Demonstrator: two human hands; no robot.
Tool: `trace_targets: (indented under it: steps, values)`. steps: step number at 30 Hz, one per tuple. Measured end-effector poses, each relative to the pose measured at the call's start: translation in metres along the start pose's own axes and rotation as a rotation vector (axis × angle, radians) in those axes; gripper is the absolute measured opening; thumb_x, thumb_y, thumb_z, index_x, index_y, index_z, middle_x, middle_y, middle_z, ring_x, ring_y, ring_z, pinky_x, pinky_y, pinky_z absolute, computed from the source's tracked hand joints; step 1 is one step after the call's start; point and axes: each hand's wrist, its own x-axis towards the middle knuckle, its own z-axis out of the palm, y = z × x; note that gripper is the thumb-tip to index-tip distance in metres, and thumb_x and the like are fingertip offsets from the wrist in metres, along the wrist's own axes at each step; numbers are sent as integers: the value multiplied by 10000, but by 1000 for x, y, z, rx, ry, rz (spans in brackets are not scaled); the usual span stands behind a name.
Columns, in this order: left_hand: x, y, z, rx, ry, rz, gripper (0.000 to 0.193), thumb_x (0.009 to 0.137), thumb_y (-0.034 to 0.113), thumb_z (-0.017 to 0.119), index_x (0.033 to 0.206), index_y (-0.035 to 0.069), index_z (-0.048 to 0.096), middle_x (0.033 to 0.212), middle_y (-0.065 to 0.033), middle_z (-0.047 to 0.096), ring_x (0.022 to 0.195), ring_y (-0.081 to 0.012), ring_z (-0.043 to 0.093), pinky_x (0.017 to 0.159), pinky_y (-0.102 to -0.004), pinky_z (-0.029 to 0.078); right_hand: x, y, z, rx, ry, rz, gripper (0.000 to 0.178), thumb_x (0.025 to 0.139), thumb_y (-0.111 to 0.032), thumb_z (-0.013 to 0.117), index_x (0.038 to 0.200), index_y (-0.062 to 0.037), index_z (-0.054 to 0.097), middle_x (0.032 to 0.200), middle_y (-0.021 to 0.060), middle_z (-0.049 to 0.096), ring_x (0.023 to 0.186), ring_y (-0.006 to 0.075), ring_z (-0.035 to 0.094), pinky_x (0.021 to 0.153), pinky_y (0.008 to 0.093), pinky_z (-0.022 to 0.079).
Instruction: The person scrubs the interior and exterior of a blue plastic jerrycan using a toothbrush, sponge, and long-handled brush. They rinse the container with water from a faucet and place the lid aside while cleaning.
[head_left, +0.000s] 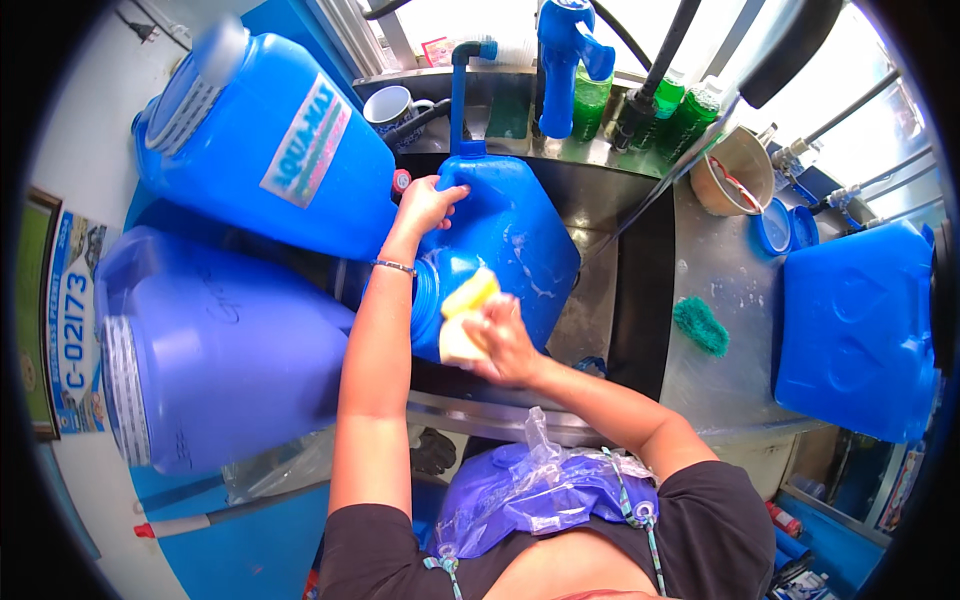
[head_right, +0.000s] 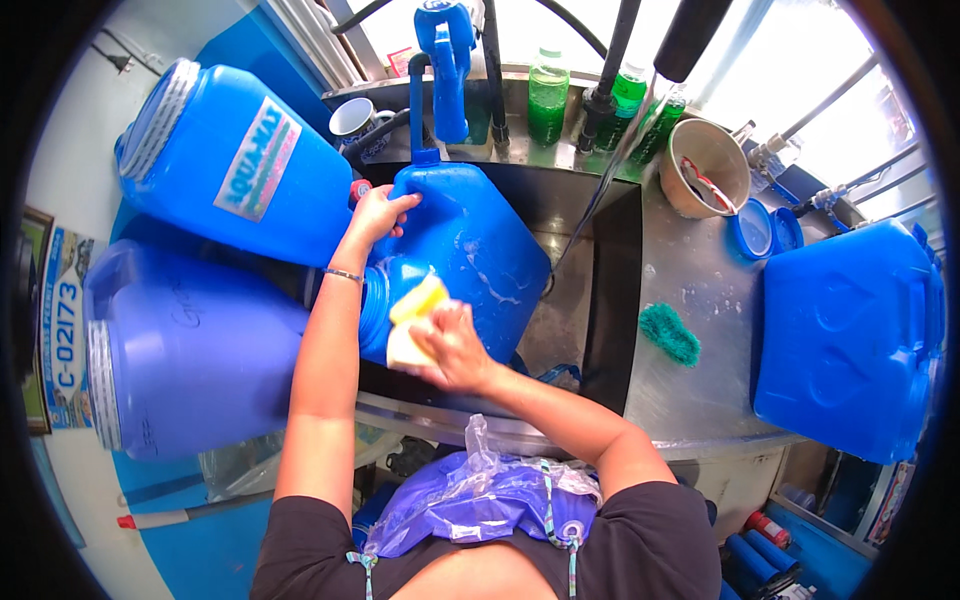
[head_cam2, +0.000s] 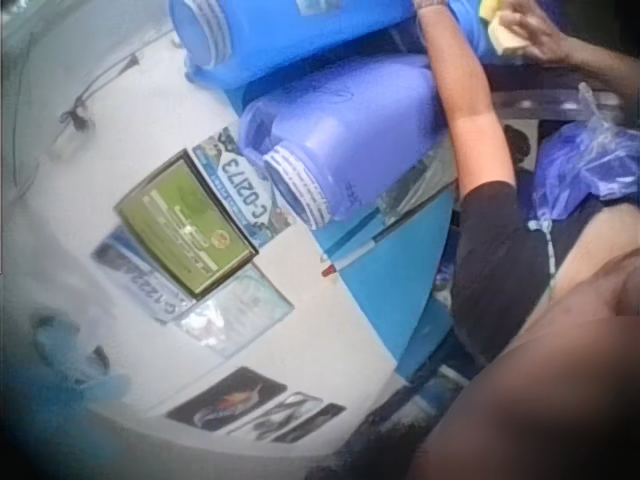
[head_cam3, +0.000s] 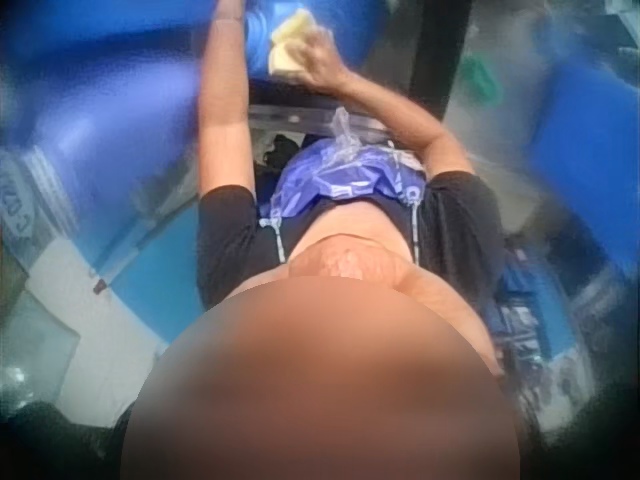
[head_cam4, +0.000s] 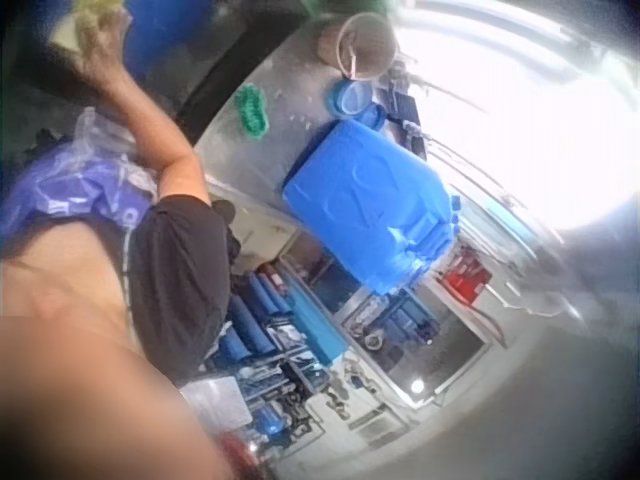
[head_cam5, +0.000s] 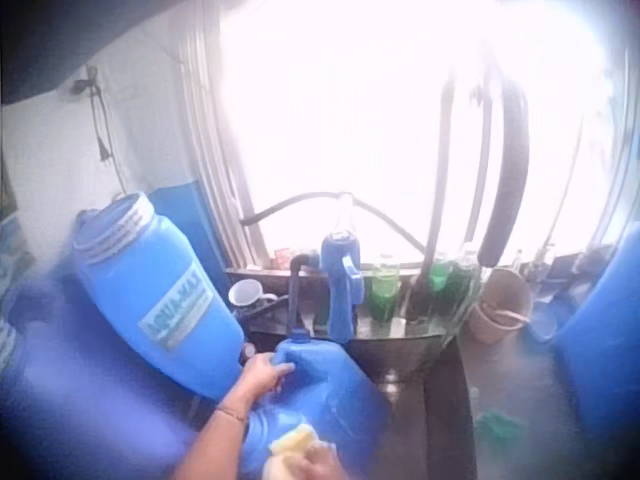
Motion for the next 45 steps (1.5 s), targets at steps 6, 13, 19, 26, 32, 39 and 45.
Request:
trace_targets:
  steps: [6,13,19,26,32,39,45]
  values:
    - [-7,7,7,8,54,-23,299,831,298,750,911,22,665,671,-46,614,487,-123,575,457,-270,470,-19,148,-33,-161,317,680,613,935,-341,593,1382,-22,319,1170,227,460,1109,393,449,972,519,371]
    - [-16,19,8,-20,34,-50,291,819,299,770,907,39,673,663,-36,611,496,-112,574,444,-257,461,-81,8,15,133,-87,345,439,833,-306,672,1133,-34,502,1214,311,389,1185,455,430,1040,494,346]
    - [-29,28,16,2,101,27,289,805,275,775,895,20,673,654,-32,607,491,-104,566,446,-251,465,-88,83,2,-105,165,1131,314,899,-44,467,1204,18,420,1125,229,513,1060,351,548,939,472,452]
    - [-31,32,13,99,134,104,282,823,264,757,891,5,669,636,-50,619,499,-105,587,453,-257,462,-66,41,31,-60,91,462,623,893,-167,521,1361,164,277,1334,447,319,1318,578,292,1158,539,213]
    - [-34,24,16,117,150,175,296,831,283,732,869,-3,668,641,-78,641,470,-140,587,472,-296,476,-79,212,-9,17,412,1276,375,1019,-262,428,1244,34,473,1236,230,519,1134,402,518,986,500,380]
    - [-50,19,23,243,217,420,241,837,219,702,904,-6,643,631,-90,640,484,-142,607,471,-306,470,4,56,-13,-138,284,478,680,929,-324,551,1487,-8,325,1546,259,276,1474,429,174,1184,491,157]
    - [-98,20,42,275,186,397,271,758,179,744,853,-19,585,646,-204,610,602,-349,646,549,-405,484,105,51,-99,-318,138,97,421,662,-215,732,1043,-47,669,1045,168,699,985,327,682,910,427,519]
